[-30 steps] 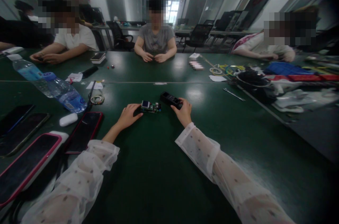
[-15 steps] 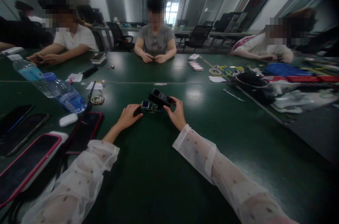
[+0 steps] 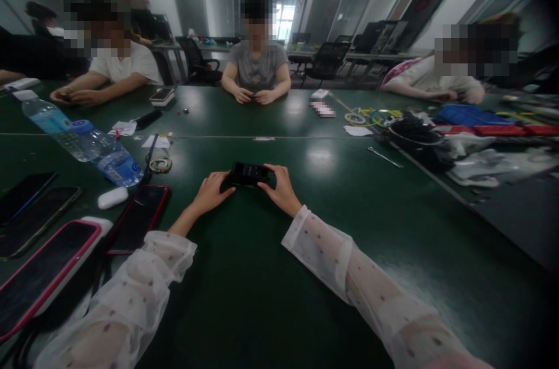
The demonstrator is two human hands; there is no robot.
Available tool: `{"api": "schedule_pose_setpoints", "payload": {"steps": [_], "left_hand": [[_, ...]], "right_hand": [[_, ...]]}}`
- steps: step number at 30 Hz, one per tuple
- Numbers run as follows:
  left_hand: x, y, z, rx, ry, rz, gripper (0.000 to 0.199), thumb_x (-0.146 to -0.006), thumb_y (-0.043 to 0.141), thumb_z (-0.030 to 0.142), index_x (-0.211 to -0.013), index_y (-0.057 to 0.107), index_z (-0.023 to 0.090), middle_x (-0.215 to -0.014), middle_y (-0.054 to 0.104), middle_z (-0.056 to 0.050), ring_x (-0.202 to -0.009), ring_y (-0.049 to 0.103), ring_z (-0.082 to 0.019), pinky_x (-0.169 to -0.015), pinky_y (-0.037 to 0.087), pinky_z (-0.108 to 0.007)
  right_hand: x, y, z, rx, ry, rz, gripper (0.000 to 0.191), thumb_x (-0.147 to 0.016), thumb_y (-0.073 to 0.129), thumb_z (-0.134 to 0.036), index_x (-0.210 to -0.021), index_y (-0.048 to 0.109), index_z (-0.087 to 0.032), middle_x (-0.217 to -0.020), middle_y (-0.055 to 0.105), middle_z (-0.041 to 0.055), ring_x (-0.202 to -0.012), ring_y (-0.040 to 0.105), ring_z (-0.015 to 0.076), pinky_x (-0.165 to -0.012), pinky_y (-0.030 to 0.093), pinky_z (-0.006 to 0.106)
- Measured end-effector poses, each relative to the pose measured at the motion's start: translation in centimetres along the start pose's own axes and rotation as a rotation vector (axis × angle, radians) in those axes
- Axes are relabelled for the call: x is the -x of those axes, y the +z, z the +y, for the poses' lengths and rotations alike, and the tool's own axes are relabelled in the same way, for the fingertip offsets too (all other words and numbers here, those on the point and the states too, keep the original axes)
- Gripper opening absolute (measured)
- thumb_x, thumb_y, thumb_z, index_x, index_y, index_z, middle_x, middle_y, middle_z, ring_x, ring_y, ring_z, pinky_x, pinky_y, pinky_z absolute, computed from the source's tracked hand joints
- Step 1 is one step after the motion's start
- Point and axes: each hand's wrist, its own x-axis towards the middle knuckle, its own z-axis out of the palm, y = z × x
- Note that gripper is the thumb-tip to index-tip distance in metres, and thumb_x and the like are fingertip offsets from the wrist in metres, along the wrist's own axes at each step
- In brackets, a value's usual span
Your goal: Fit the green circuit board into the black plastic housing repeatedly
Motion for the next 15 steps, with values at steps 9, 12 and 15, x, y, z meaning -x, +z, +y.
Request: {"api": "schedule_pose_setpoints", "payload": {"steps": [9,12,15], "left_hand": [[0.07,-0.26,0.22,0.036,-0.017,-0.008,0.065,-0.091,0.055,0.048,-0.149,0.035,0.027,-0.141,0.052,-0.011,-0.131,0.045,-0.030,-0.101,0.041,-0.049],[0.05,-0.22,0.25,0.032,-0.022,-0.011,0.064,-0.091,0.055,0.048,-0.148,0.036,0.026,-0.142,0.052,-0.011,-0.132,0.044,-0.029,-0.103,0.040,-0.049],[0.01,-0.15,0.22,0.020,-0.025,-0.010,0.063,-0.091,0.055,0.050,-0.147,0.038,0.025,-0.141,0.052,-0.011,-0.132,0.044,-0.029,-0.104,0.040,-0.049]], "right_hand": [[0.19,-0.07,0.06,0.022,0.062,-0.084,0.061,-0.081,0.073,-0.034,-0.136,0.048,-0.026,-0.124,0.058,0.0110,-0.120,0.049,0.0332,-0.101,0.044,0.058],[0.23,-0.06,-0.09,0.029,0.057,-0.093,0.073,-0.079,0.075,-0.034,-0.142,0.041,-0.026,-0.124,0.057,0.0117,-0.119,0.048,0.0337,-0.101,0.043,0.058],[0.25,-0.08,-0.23,0.039,0.050,-0.094,0.070,-0.079,0.076,-0.034,-0.141,0.044,-0.024,-0.123,0.058,0.0119,-0.118,0.048,0.0332,-0.101,0.044,0.056]]}}
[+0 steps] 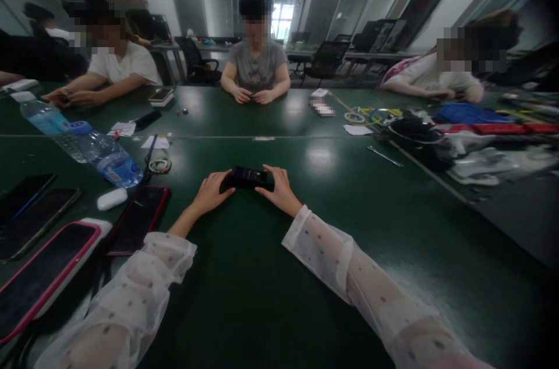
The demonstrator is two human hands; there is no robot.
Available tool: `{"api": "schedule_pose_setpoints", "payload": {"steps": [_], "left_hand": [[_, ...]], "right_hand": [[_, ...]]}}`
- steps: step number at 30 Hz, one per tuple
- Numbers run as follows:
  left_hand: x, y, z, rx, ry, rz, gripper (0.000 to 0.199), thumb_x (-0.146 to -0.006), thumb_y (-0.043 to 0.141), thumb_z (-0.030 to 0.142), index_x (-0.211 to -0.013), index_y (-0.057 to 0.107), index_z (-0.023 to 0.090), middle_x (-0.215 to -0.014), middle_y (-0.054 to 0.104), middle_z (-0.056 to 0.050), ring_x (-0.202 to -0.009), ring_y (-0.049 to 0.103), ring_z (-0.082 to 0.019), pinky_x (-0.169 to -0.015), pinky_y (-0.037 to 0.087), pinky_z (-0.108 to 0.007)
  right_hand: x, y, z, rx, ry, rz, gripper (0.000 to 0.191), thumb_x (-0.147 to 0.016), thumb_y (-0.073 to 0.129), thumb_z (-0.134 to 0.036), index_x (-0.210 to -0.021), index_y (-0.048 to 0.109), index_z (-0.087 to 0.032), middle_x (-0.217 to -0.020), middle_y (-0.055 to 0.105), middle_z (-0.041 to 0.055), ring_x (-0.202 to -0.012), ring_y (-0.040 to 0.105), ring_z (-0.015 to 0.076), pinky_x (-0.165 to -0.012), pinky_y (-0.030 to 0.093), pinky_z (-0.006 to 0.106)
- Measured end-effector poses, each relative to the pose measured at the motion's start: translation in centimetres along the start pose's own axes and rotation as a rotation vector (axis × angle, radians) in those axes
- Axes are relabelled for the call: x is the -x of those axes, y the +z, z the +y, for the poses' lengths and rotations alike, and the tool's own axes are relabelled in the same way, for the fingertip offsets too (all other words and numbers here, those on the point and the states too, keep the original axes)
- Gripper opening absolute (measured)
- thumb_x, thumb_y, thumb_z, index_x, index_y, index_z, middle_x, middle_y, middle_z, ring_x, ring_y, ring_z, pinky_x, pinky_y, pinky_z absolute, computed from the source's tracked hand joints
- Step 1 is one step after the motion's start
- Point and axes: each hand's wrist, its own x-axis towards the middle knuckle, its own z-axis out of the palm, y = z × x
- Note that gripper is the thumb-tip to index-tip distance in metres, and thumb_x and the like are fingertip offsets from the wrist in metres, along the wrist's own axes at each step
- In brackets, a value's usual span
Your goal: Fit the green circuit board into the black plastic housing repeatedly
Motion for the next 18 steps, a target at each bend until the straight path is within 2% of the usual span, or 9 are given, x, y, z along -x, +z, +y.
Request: {"api": "schedule_pose_setpoints", "payload": {"steps": [10,18], "left_hand": [[0.00,-0.13,0.07,-0.003,0.006,-0.001,0.060,-0.091,0.053,0.052,-0.145,0.041,0.027,-0.140,0.054,-0.010,-0.131,0.045,-0.029,-0.103,0.041,-0.049],[-0.04,-0.07,-0.01,0.005,0.012,0.008,0.056,-0.091,0.055,0.049,-0.141,0.044,0.027,-0.137,0.056,-0.010,-0.130,0.046,-0.030,-0.101,0.042,-0.050]], "right_hand": [[-0.02,0.03,0.32,-0.018,0.037,-0.027,0.066,-0.081,0.074,-0.032,-0.140,0.045,-0.028,-0.126,0.057,0.0102,-0.120,0.048,0.0332,-0.101,0.044,0.057],[0.02,0.29,0.92,-0.090,0.064,-0.071,0.058,-0.084,0.071,-0.028,-0.137,0.048,-0.029,-0.131,0.057,0.0088,-0.121,0.050,0.0296,-0.102,0.044,0.056]]}}
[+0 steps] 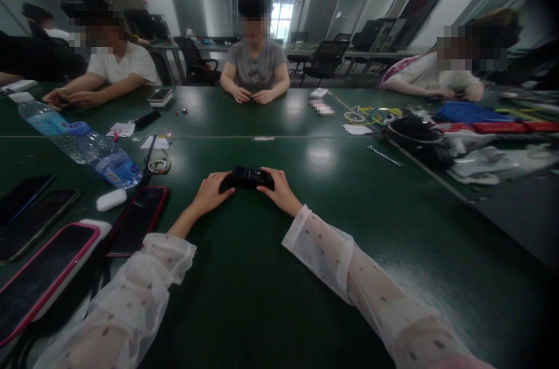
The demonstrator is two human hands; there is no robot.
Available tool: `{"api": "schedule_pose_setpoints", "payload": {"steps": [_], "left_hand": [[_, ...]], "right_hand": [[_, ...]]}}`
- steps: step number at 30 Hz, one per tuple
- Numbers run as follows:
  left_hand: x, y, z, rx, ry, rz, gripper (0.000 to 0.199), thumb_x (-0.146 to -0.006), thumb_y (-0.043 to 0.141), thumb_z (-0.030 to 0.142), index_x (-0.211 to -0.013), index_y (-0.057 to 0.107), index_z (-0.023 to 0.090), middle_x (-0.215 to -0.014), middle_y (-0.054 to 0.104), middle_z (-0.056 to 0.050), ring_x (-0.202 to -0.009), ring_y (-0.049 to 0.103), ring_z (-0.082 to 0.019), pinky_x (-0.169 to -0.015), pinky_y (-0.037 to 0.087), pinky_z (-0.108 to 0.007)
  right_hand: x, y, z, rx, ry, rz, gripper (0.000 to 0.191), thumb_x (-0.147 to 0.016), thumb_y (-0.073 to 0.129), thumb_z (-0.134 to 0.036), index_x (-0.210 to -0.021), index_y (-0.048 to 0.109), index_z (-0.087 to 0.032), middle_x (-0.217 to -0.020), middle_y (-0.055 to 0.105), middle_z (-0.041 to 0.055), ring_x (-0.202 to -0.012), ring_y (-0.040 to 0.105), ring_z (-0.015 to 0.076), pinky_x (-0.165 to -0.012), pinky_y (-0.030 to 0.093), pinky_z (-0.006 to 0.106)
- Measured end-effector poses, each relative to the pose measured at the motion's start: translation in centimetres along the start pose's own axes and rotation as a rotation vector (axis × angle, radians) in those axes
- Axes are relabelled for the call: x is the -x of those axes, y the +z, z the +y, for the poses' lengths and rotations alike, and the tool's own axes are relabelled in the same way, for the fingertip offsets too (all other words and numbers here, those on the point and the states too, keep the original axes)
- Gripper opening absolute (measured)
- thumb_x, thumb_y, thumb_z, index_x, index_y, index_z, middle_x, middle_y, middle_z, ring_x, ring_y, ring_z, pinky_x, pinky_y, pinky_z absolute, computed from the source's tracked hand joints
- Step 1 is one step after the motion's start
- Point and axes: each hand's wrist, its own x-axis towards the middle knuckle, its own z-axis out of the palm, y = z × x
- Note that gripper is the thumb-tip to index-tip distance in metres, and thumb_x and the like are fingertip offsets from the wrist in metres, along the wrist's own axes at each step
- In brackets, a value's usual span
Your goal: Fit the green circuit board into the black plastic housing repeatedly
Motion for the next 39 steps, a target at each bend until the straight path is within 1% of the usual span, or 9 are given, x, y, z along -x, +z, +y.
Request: {"api": "schedule_pose_setpoints", "payload": {"steps": [6,10,13,19,24,28,33,39], "left_hand": [[0.00,-0.01,-0.02,-0.006,0.002,0.005,0.054,-0.091,0.056,0.048,-0.139,0.046,0.024,-0.137,0.056,-0.010,-0.130,0.046,-0.029,-0.102,0.042,-0.050],[-0.03,0.01,0.03,-0.006,0.004,0.006,0.053,-0.091,0.056,0.048,-0.137,0.048,0.024,-0.136,0.056,-0.011,-0.128,0.047,-0.029,-0.102,0.042,-0.050],[-0.02,-0.01,0.08,-0.002,0.008,0.008,0.053,-0.090,0.056,0.048,-0.137,0.048,0.026,-0.136,0.057,-0.010,-0.129,0.047,-0.029,-0.102,0.042,-0.050],[0.03,-0.19,0.17,0.000,0.007,-0.008,0.058,-0.088,0.058,0.055,-0.137,0.048,0.026,-0.136,0.056,-0.010,-0.129,0.046,-0.030,-0.102,0.042,-0.049],[0.04,-0.36,0.36,0.004,0.000,-0.015,0.058,-0.089,0.056,0.058,-0.136,0.049,0.026,-0.136,0.057,-0.009,-0.129,0.046,-0.030,-0.102,0.042,-0.049],[0.03,-0.30,0.25,0.016,0.000,-0.013,0.057,-0.090,0.055,0.058,-0.135,0.049,0.025,-0.136,0.056,-0.010,-0.130,0.046,-0.030,-0.102,0.042,-0.049],[0.02,-0.24,0.11,0.026,-0.001,-0.009,0.057,-0.090,0.056,0.057,-0.137,0.048,0.026,-0.137,0.056,-0.009,-0.130,0.046,-0.029,-0.103,0.041,-0.049],[0.02,-0.28,0.19,0.032,-0.001,0.000,0.056,-0.089,0.057,0.056,-0.135,0.050,0.025,-0.135,0.057,-0.009,-0.129,0.047,-0.029,-0.103,0.041,-0.049]], "right_hand": [[0.01,-0.18,-0.09,-0.063,0.041,-0.010,0.055,-0.083,0.072,-0.026,-0.134,0.050,-0.028,-0.129,0.057,0.0090,-0.120,0.052,0.0279,-0.103,0.046,0.054],[-0.20,-0.21,0.21,-0.081,0.004,0.001,0.052,-0.082,0.073,-0.025,-0.130,0.053,-0.029,-0.123,0.059,0.0083,-0.114,0.055,0.0274,-0.100,0.048,0.054],[-0.29,-0.20,0.51,-0.095,-0.017,-0.010,0.053,-0.082,0.072,-0.026,-0.131,0.052,-0.029,-0.123,0.059,0.0081,-0.114,0.056,0.0271,-0.098,0.049,0.053],[-0.25,-0.29,0.60,-0.109,-0.009,-0.029,0.052,-0.084,0.071,-0.026,-0.131,0.052,-0.030,-0.123,0.059,0.0073,-0.114,0.057,0.0262,-0.099,0.049,0.052],[-0.22,-0.44,0.34,-0.136,-0.024,-0.031,0.051,-0.083,0.071,-0.025,-0.130,0.053,-0.027,-0.122,0.059,0.0077,-0.114,0.057,0.0250,-0.099,0.049,0.049],[-0.24,-0.45,0.25,-0.148,0.002,-0.028,0.051,-0.080,0.074,-0.026,-0.127,0.055,-0.028,-0.120,0.059,0.0069,-0.114,0.057,0.0249,-0.100,0.049,0.049],[-0.20,-0.44,0.17,-0.159,0.018,-0.034,0.055,-0.078,0.076,-0.027,-0.129,0.053,-0.028,-0.120,0.059,0.0069,-0.115,0.056,0.0254,-0.101,0.047,0.051],[-0.20,-0.56,-0.11,-0.151,0.029,-0.047,0.053,-0.079,0.076,-0.025,-0.127,0.054,-0.028,-0.120,0.058,0.0065,-0.115,0.056,0.0255,-0.101,0.047,0.050]]}}
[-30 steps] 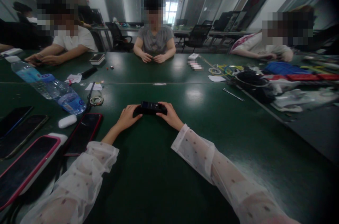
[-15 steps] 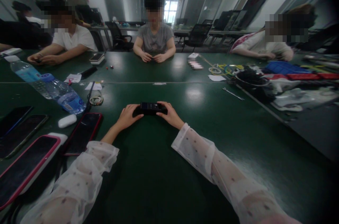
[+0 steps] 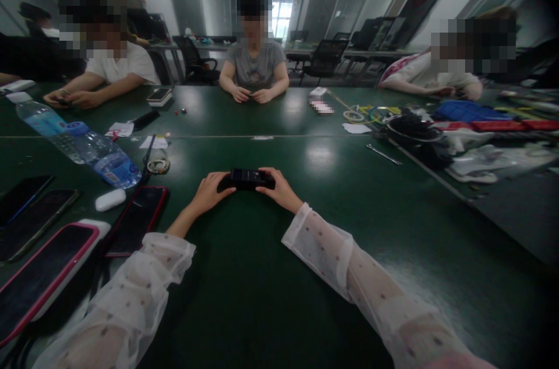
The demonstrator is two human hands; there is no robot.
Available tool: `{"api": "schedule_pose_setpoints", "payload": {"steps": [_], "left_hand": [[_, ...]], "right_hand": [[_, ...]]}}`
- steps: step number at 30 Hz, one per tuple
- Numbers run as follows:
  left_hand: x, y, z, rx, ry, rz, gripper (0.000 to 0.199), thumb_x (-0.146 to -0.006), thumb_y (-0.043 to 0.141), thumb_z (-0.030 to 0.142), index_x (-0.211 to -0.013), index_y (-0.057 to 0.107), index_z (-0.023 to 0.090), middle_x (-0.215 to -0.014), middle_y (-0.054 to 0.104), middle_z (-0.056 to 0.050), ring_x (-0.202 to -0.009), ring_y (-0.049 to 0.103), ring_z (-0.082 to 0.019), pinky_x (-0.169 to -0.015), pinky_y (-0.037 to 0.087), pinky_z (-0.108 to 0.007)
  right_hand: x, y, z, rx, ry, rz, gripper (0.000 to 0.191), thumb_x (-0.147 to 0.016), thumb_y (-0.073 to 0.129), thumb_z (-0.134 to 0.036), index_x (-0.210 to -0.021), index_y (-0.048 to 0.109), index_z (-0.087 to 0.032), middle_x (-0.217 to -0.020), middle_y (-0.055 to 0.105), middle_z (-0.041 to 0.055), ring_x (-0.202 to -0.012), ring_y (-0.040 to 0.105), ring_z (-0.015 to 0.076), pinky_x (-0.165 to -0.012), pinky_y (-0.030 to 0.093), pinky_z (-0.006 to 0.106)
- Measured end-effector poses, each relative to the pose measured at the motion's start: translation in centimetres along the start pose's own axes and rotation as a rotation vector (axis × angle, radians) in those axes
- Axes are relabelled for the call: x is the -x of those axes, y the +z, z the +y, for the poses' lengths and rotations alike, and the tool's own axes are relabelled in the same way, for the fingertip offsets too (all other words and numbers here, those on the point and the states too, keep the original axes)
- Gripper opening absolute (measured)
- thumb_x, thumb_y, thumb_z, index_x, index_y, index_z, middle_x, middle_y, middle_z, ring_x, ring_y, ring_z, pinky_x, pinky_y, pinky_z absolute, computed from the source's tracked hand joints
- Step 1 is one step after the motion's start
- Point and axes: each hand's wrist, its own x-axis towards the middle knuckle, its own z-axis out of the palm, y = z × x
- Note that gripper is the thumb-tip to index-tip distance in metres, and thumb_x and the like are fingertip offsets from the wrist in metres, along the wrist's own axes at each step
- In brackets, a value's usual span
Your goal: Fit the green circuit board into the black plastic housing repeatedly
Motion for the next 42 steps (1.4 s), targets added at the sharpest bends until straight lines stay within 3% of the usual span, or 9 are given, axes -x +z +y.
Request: {"api": "schedule_pose_setpoints", "payload": {"steps": [12,32,38,42], "left_hand": [[0.03,-0.17,0.32,-0.018,-0.005,-0.011,0.055,-0.088,0.057,0.057,-0.133,0.051,0.025,-0.135,0.057,-0.009,-0.129,0.047,-0.030,-0.103,0.042,-0.049],[0.06,0.33,-0.04,-0.072,0.047,-0.010,0.050,-0.091,0.054,0.056,-0.130,0.054,0.024,-0.141,0.053,-0.008,-0.131,0.045,-0.029,-0.102,0.042,-0.050],[0.07,0.32,-0.16,-0.075,0.055,-0.004,0.047,-0.093,0.053,0.052,-0.132,0.052,0.027,-0.141,0.053,-0.007,-0.131,0.045,-0.028,-0.102,0.042,-0.049],[0.11,0.01,0.11,-0.064,0.053,-0.021,0.046,-0.094,0.051,0.052,-0.133,0.051,0.028,-0.142,0.053,-0.005,-0.132,0.044,-0.027,-0.102,0.042,-0.049]], "right_hand": [[-0.06,0.16,0.09,0.051,-0.027,0.021,0.053,-0.078,0.077,-0.023,-0.125,0.055,-0.029,-0.120,0.060,0.0059,-0.114,0.051,0.0267,-0.101,0.046,0.051],[-0.08,0.37,0.71,-0.010,-0.024,0.081,0.051,-0.078,0.077,-0.030,-0.124,0.056,-0.028,-0.117,0.060,0.0062,-0.110,0.057,0.0257,-0.100,0.048,0.050],[-0.05,0.42,0.45,-0.118,-0.032,0.215,0.050,-0.080,0.074,-0.038,-0.125,0.055,-0.028,-0.121,0.059,0.0063,-0.110,0.059,0.0254,-0.098,0.049,0.047],[0.07,0.23,0.40,-0.110,-0.010,0.427,0.051,-0.081,0.072,-0.040,-0.125,0.052,-0.024,-0.120,0.058,0.0084,-0.110,0.056,0.0257,-0.097,0.048,0.046]]}}
